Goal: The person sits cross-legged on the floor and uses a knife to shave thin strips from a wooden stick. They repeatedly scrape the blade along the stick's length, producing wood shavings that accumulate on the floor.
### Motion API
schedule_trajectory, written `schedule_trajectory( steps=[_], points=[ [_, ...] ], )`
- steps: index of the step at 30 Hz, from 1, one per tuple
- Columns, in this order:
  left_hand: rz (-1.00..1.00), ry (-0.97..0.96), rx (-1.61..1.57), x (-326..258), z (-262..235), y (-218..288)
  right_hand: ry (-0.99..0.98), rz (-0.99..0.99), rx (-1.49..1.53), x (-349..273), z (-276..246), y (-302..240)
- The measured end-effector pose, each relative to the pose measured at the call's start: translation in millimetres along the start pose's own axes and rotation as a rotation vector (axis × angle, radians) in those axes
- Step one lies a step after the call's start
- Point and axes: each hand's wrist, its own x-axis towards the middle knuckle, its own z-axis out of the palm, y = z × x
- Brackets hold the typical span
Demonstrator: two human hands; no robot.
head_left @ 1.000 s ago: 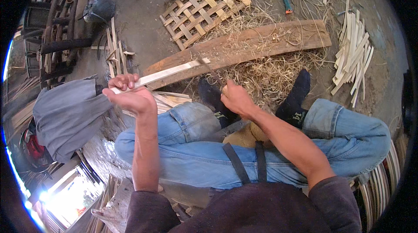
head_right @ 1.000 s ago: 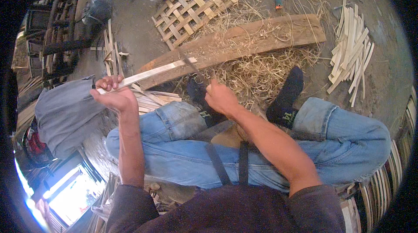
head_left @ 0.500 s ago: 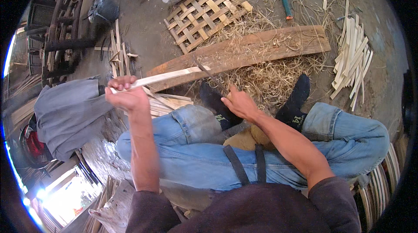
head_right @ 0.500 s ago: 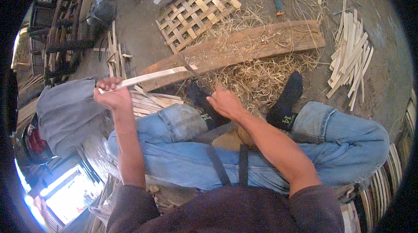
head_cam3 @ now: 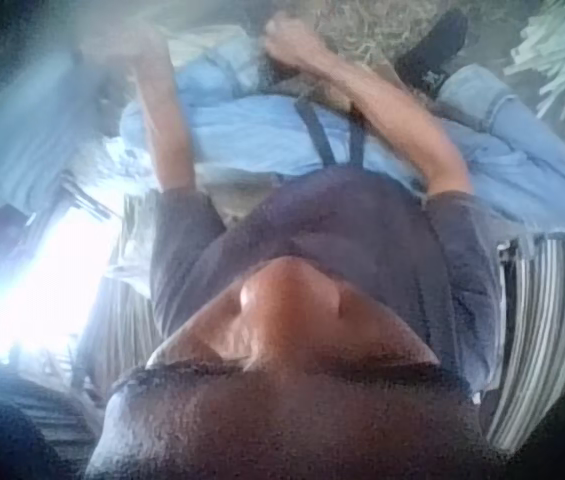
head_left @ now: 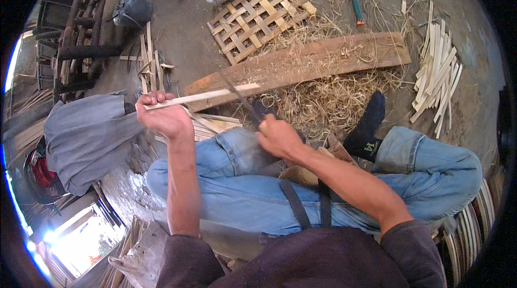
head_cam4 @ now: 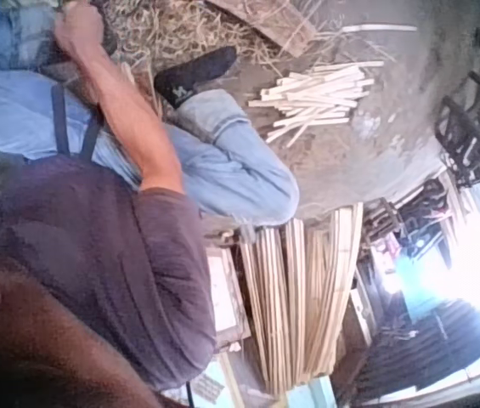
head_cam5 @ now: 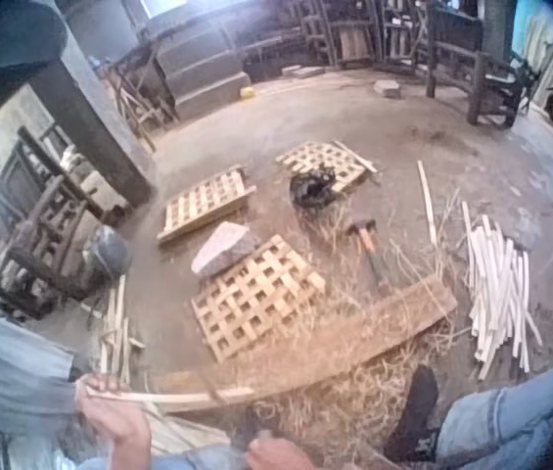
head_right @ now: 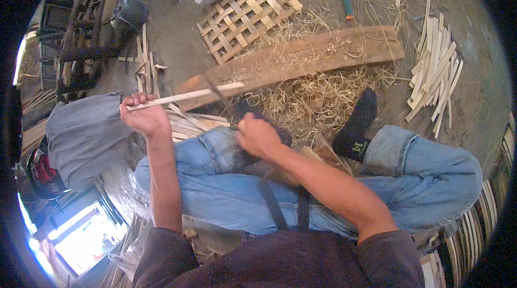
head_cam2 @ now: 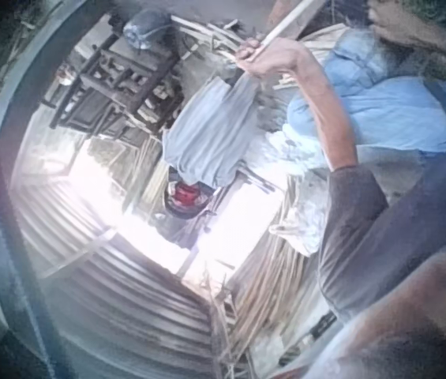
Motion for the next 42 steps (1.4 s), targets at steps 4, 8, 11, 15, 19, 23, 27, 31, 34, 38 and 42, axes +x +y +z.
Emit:
schedule_trajectory(
  steps=[4,8,11,15,19,23,27,31,34,38,42],
  points=[
    [0.009,-0.033,-0.01,-7,9,2,-0.013,0.057,0.107,5,-14,-27],
    [0.053,-0.013,0.02,-16,13,0,0.02,0.089,0.088,9,-19,-18],
    [0.042,-0.056,-0.005,-12,9,2,-0.04,-0.037,0.014,9,-27,-13],
    [0.043,-0.032,0.042,0,4,-1,-0.011,0.015,-0.036,17,-30,12],
    [0.052,0.015,0.079,-9,3,1,-0.042,0.0,0.005,19,-26,22],
    [0.065,0.014,0.058,-4,5,-1,0.003,0.08,0.001,18,-26,39],
    [0.04,0.064,0.055,-2,2,0,-0.003,0.067,0.011,17,-23,55],
    [0.011,0.029,0.032,1,1,-1,0.049,0.146,-0.014,17,-13,77],
    [0.019,-0.006,-0.05,9,1,9,0.058,0.091,-0.05,20,-23,81],
    [0.012,-0.091,-0.319,29,-11,45,0.194,0.202,0.22,13,-14,77],
    [-0.115,-0.195,-0.448,15,-10,47,0.344,0.249,0.916,23,-25,10]
  ],
)
